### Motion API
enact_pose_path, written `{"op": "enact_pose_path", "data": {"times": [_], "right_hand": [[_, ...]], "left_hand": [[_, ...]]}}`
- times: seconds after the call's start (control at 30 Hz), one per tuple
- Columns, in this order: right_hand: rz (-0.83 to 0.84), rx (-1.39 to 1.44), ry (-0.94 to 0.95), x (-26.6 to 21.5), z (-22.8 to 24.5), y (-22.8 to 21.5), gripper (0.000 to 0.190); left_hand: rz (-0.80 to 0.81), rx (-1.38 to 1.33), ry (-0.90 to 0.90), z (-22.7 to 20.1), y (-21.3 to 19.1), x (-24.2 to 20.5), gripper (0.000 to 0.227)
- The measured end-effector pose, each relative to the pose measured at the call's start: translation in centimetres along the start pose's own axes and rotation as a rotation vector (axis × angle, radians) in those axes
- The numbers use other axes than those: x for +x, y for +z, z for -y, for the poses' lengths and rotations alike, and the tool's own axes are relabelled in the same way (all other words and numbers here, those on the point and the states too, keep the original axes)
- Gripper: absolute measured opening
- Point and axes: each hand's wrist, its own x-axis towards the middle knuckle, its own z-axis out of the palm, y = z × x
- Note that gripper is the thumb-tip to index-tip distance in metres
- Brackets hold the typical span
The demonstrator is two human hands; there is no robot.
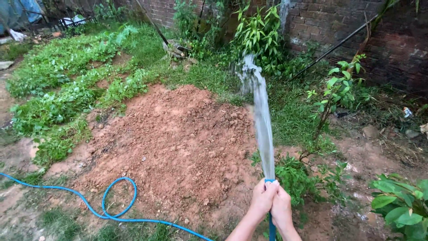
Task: Watering various plants and trees in a backyard garden using a hose.
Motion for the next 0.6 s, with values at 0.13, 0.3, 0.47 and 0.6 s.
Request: {"op": "enact_pose_path", "data": {"times": [0.13, 0.3, 0.47, 0.6], "right_hand": [[0.003, 0.037, -0.034, 0.5, -0.1, 0.3, 0.021], [0.006, 0.055, -0.055, 1.3, -1.4, 0.1, 0.023], [-0.029, 0.095, -0.030, 2.6, -3.0, 0.2, 0.024], [-0.030, 0.108, -0.032, 3.0, -3.5, 0.2, 0.026]], "left_hand": [[-0.006, 0.030, 0.103, -0.2, -0.1, 0.4, 0.023], [0.006, 0.020, 0.160, 0.9, -0.3, 1.3, 0.023], [0.007, 0.019, 0.175, 2.5, -0.6, 2.6, 0.023], [0.024, -0.051, 0.166, 3.1, -0.7, 3.1, 0.021]]}}
